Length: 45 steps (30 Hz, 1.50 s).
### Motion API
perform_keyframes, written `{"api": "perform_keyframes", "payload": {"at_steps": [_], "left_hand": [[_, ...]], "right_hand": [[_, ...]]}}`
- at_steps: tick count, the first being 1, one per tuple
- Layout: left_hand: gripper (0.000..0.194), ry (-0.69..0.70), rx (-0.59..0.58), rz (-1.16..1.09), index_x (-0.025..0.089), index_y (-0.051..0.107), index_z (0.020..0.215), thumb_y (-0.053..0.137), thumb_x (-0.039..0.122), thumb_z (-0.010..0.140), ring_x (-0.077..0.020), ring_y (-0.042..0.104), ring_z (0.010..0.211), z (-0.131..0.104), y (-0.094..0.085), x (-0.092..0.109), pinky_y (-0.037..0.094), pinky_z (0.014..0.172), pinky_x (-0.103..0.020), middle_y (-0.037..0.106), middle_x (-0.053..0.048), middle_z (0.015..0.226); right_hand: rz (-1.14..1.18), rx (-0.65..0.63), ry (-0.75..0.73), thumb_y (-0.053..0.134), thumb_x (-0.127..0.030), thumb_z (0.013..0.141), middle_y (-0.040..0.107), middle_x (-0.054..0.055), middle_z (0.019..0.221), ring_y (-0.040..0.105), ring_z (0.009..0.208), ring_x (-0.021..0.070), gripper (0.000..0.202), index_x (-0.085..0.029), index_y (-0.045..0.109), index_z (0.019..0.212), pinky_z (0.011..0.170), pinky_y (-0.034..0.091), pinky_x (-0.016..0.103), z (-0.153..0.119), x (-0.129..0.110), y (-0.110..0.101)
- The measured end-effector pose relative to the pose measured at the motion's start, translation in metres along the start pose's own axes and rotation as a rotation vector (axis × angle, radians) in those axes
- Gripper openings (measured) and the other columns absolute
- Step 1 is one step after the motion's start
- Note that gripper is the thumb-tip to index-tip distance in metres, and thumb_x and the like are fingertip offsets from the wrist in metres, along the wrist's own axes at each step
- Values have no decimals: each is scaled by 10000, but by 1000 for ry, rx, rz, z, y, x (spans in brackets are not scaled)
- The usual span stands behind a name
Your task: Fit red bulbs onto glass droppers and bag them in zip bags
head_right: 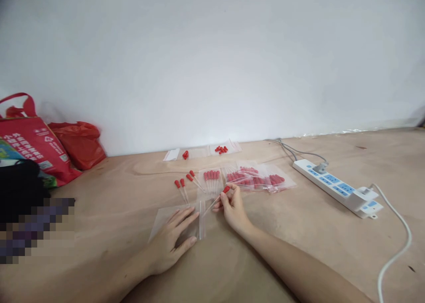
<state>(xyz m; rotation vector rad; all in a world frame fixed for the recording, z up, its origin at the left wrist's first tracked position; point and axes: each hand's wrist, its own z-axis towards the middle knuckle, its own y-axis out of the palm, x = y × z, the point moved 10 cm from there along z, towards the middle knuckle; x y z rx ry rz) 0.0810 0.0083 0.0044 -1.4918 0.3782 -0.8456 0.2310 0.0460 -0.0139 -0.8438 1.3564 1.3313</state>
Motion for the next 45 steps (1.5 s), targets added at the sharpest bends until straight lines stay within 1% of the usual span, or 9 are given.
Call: {"api": "perform_keyframes", "payload": {"at_steps": [5, 12, 19, 24, 30, 35, 37, 41, 45], "left_hand": [[510, -14, -3, -30, 181, 329, 1292, 439, 321, 815, -230, 321, 1226, 1, -3, 3, 251, 1020, -464, 380, -85, 1330], [509, -10, 73, -75, 180, 298, 1299, 410, 338, 829, -221, 366, 1194, 0, -9, 1, 285, 1009, -436, 426, -83, 1294], [500, 10, 101, -109, 184, 309, 1297, 365, 405, 851, -226, 362, 1196, -2, 0, 3, 299, 1002, -419, 421, -81, 1298], [526, -20, 116, -164, 178, 342, 1284, 412, 425, 824, -236, 392, 1176, -3, -6, -6, 347, 971, -407, 435, -91, 1286], [356, 8, 1, -193, 194, 527, 1139, 437, 332, 823, -221, 478, 1104, -8, -20, -15, 392, 928, -405, 540, -79, 1187], [340, 55, 21, -177, 190, 548, 1120, 467, 287, 804, -212, 484, 1099, -7, -23, -11, 395, 923, -393, 545, -80, 1182], [336, 52, 47, -174, 189, 562, 1103, 477, 292, 796, -212, 493, 1087, -5, -21, -11, 400, 918, -387, 555, -80, 1170], [344, 48, 64, -186, 193, 566, 1102, 490, 309, 787, -219, 498, 1079, -5, -20, -12, 399, 917, -393, 553, -81, 1171], [405, 41, 3, -230, 246, 496, 1180, 506, 337, 785, -218, 449, 1136, -9, -21, -14, 365, 946, -412, 497, -55, 1240]], "right_hand": [[92, -65, 157, 604, -559, 597, 561, -62, 637, 573, 495, 98, 525, -226, 297, 862, 497, 492, 259, -10, 15, 16], [-103, -319, 180, 671, -449, 590, 521, -70, 572, 487, 403, 47, 406, -179, 408, 741, 356, 394, 159, -21, 15, 35], [-5, -576, 158, 660, -393, 629, 557, -42, 699, 567, 527, 74, 346, -188, 405, 743, 495, 475, 221, -37, 5, 61], [-26, -568, 164, 675, -379, 614, 561, -50, 640, 549, 555, 67, 335, -184, 424, 721, 548, 450, 214, -32, 10, 57], [-197, -535, 210, 704, -391, 567, 592, -22, 607, 536, 535, 83, 324, -147, 527, 684, 542, 410, 216, -19, 21, 41], [-451, -728, -53, 506, -429, 762, 546, 2, 646, 502, 621, 101, 341, -152, 627, 605, 594, 396, 230, -26, -7, 52], [-525, -774, -156, 516, -418, 759, 541, 15, 719, 498, 683, 113, 305, -171, 659, 655, 621, 399, 232, -31, -15, 56], [-572, -649, -159, 661, -394, 629, 522, 8, 751, 467, 615, 92, 239, -187, 669, 749, 542, 386, 208, -27, -11, 51], [-470, -443, 17, 607, -438, 664, 486, -29, 539, 421, 453, 62, 280, -161, 610, 625, 423, 345, 184, -17, 4, 35]]}}
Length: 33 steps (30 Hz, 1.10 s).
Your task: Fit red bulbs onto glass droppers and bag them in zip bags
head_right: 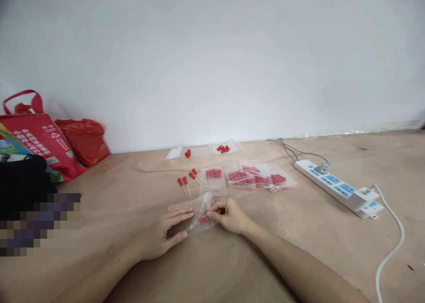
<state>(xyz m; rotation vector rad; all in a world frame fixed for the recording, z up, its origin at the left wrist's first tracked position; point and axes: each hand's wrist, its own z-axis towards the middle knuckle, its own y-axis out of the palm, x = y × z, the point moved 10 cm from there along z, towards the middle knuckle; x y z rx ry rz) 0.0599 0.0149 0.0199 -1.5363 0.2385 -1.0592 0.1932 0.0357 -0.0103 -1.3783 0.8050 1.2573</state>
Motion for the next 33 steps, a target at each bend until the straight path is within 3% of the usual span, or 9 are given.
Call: {"api": "perform_keyframes", "payload": {"at_steps": [4, 8, 13, 15, 18, 21, 25, 30, 33], "left_hand": [[441, -2, -68, -25, 268, 451, 1215, 511, 349, 786, -213, 408, 1175, -3, 0, -1, 349, 957, -417, 443, -45, 1289], [447, -20, -94, -1, 244, 432, 1233, 498, 322, 798, -205, 381, 1195, -3, 4, -4, 334, 973, -402, 405, -55, 1317], [437, -2, -61, -5, 267, 436, 1229, 493, 329, 800, -205, 403, 1179, -2, 4, -4, 347, 966, -405, 449, -39, 1284], [428, 4, -51, -11, 264, 453, 1217, 497, 322, 795, -209, 409, 1174, -2, 4, -3, 349, 964, -409, 460, -38, 1275], [408, 11, -43, -6, 260, 478, 1200, 494, 310, 795, -212, 416, 1169, -2, 2, -1, 354, 963, -411, 471, -41, 1265], [400, 11, -48, 19, 266, 472, 1204, 477, 322, 808, -215, 412, 1172, -3, 2, 1, 359, 962, -411, 459, -40, 1275], [386, 11, -55, 48, 272, 467, 1208, 453, 316, 825, -215, 406, 1177, -3, 2, 1, 354, 966, -424, 453, -37, 1279], [382, 31, -71, 35, 253, 473, 1205, 452, 294, 826, -215, 376, 1199, -3, 6, 0, 338, 979, -419, 428, -52, 1298], [386, 40, -81, 40, 246, 457, 1218, 438, 290, 835, -209, 360, 1210, -4, 8, 0, 326, 987, -419, 415, -56, 1308]], "right_hand": [[112, 64, 180, 592, -515, 630, 436, -73, 437, 386, 313, 46, 363, -157, 535, 641, 291, 264, 155, 0, 17, -6], [152, 73, 180, 573, -532, 624, 446, -83, 457, 357, 258, 24, 387, -163, 460, 615, 259, 209, 146, 0, 17, -7], [124, -17, 249, 475, -523, 699, 376, -117, 368, 316, 233, 52, 333, -195, 420, 718, 258, 175, 150, 0, 29, -1], [29, 80, 170, 490, -443, 718, 456, -84, 443, 385, 305, 63, 256, -195, 433, 731, 303, 253, 161, 6, 21, -15], [-235, 213, -60, 526, -260, 711, 566, -11, 630, 504, 518, 92, 85, -177, 510, 706, 475, 383, 203, 19, -13, -28], [-523, 127, -121, 486, -158, 723, 591, 22, 669, 538, 621, 122, 100, -166, 580, 691, 604, 411, 242, 41, -36, -5], [-914, 218, -62, 448, -218, 771, 555, 116, 968, 541, 887, 215, 189, -151, 625, 758, 686, 416, 297, 73, -61, 18], [-928, 155, 90, 433, -255, 794, 570, 139, 1006, 576, 879, 214, 276, -116, 554, 1000, 681, 445, 287, 106, -58, 48], [-938, 146, 124, 431, -192, 792, 585, 164, 1002, 580, 895, 228, 260, -89, 562, 992, 697, 452, 299, 117, -53, 56]]}}
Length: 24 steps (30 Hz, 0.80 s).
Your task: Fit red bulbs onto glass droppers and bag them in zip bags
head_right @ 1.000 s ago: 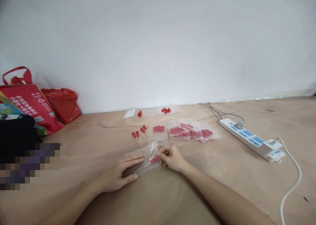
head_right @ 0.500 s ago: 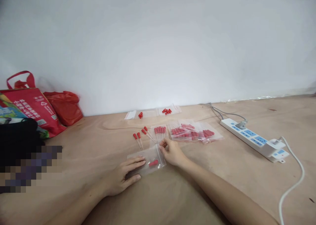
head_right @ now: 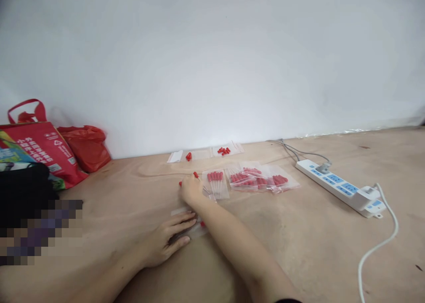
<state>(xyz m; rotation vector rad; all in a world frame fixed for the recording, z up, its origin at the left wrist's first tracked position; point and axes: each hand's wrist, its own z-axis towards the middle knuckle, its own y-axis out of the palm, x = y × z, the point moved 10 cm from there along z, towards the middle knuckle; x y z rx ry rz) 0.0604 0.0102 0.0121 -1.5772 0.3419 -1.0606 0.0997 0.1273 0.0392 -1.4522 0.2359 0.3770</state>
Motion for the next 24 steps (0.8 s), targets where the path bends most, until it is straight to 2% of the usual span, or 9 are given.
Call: {"api": "perform_keyframes", "payload": {"at_steps": [8, 13, 15, 17, 20, 22, 24], "left_hand": [[389, 29, 30, -9, 233, 466, 1214, 453, 297, 830, -217, 385, 1191, -1, 1, -3, 340, 977, -416, 433, -65, 1295], [384, 13, 22, -20, 226, 490, 1194, 469, 295, 817, -225, 404, 1177, 1, 0, -4, 346, 972, -417, 455, -71, 1276], [382, 13, 28, -37, 236, 492, 1191, 475, 296, 815, -221, 407, 1174, 1, -2, -3, 353, 967, -408, 460, -63, 1273], [383, 14, 32, -50, 240, 495, 1188, 482, 295, 810, -220, 408, 1174, 1, -4, -4, 354, 966, -405, 463, -58, 1270], [379, 6, 28, -64, 244, 509, 1175, 493, 293, 799, -223, 411, 1171, 2, -5, -8, 348, 968, -409, 470, -56, 1265], [377, -10, 26, -72, 252, 515, 1168, 499, 298, 794, -225, 411, 1171, 2, -6, -11, 346, 969, -412, 473, -50, 1263], [374, -28, 25, -75, 264, 516, 1165, 500, 310, 794, -224, 409, 1173, 2, -6, -13, 345, 969, -412, 473, -41, 1263]], "right_hand": [[-1, 30, 41, 389, -62, 782, 565, 202, 1024, 578, 908, 251, 263, -67, 584, 958, 706, 448, 336, 6, 18, 5], [104, 110, 51, 422, -161, 798, 591, 164, 956, 585, 858, 220, 216, -85, 566, 940, 691, 440, 293, 6, 39, -14], [170, 144, 37, 388, -214, 825, 611, 115, 874, 584, 830, 182, 216, -110, 559, 907, 692, 434, 264, 3, 56, -26], [254, 198, 27, 344, -214, 840, 603, 70, 821, 580, 768, 139, 231, -120, 508, 973, 673, 434, 240, -6, 80, -38], [700, 456, 21, 406, -254, 797, 519, -19, 667, 539, 584, 118, 387, -120, 341, 1154, 569, 435, 245, -36, 129, -62], [865, 481, 17, 437, -300, 775, 436, -72, 586, 482, 474, 108, 458, -158, 290, 1184, 487, 412, 243, -55, 151, -59], [988, 506, 42, 470, -332, 752, 404, -81, 578, 467, 450, 107, 460, -188, 292, 1151, 452, 404, 246, -70, 164, -53]]}}
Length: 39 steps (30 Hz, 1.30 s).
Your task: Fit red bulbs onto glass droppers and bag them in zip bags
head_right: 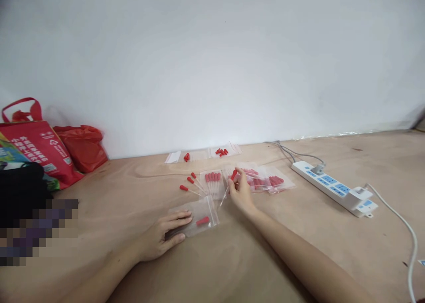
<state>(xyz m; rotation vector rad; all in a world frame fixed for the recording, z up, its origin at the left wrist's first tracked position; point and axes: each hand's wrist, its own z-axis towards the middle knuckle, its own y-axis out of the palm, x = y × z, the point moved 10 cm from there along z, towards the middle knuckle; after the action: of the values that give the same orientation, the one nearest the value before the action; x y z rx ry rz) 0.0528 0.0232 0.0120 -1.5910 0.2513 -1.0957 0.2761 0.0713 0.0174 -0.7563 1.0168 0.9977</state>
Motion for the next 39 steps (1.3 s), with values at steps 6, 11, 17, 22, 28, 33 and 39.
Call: {"api": "perform_keyframes", "payload": {"at_steps": [6, 11, 17, 22, 28, 33, 39], "left_hand": [[378, 5, -19, 39, 254, 500, 1180, 474, 328, 810, -213, 395, 1185, 0, 2, -1, 338, 975, -402, 457, -43, 1277], [443, -32, -4, 43, 247, 437, 1232, 483, 326, 799, -223, 397, 1181, 0, 0, -1, 335, 974, -411, 450, -48, 1283], [496, -75, -5, 64, 237, 374, 1272, 478, 320, 795, -221, 414, 1166, 0, -1, -2, 352, 963, -387, 447, -50, 1286], [475, -83, -22, 70, 244, 388, 1261, 470, 327, 800, -219, 412, 1169, 0, 1, -4, 347, 965, -394, 438, -49, 1293], [425, -6, -8, 33, 261, 447, 1221, 477, 313, 801, -215, 400, 1180, 0, 1, 0, 338, 974, -402, 450, -39, 1284], [400, 66, -15, 32, 260, 469, 1208, 471, 295, 809, -214, 369, 1202, 1, 3, 4, 285, 1005, -433, 456, -40, 1278], [370, 50, -5, 45, 273, 521, 1160, 502, 287, 792, -255, 317, 1228, 0, 3, 4, 268, 993, -487, 430, -51, 1297]], "right_hand": [[197, 39, 142, 533, -406, 710, 478, -55, 584, 519, 475, 141, 437, -231, 264, 1007, 463, 437, 286, -25, 20, 8], [360, -103, 291, 532, -540, 670, 551, -52, 617, 545, 483, 116, 453, -237, 276, 888, 498, 466, 283, -43, 25, 33], [242, -437, 369, 651, -504, 567, 545, -59, 590, 498, 404, 69, 451, -195, 402, 780, 370, 385, 189, -55, 19, 53], [53, -646, 365, 621, -454, 618, 483, -63, 481, 421, 350, 45, 337, -149, 534, 731, 329, 310, 162, -62, 23, 65], [-118, -833, 243, 482, -327, 750, 548, -22, 586, 452, 390, 56, 252, -143, 606, 870, 395, 363, 190, -59, 15, 69], [-479, -526, -161, 487, -151, 721, 620, 19, 691, 560, 625, 119, 108, -160, 595, 717, 596, 421, 231, -10, -30, 76], [-940, -640, -215, 478, -179, 752, 617, 136, 942, 579, 869, 225, 227, -126, 556, 958, 682, 433, 297, -5, -32, 171]]}}
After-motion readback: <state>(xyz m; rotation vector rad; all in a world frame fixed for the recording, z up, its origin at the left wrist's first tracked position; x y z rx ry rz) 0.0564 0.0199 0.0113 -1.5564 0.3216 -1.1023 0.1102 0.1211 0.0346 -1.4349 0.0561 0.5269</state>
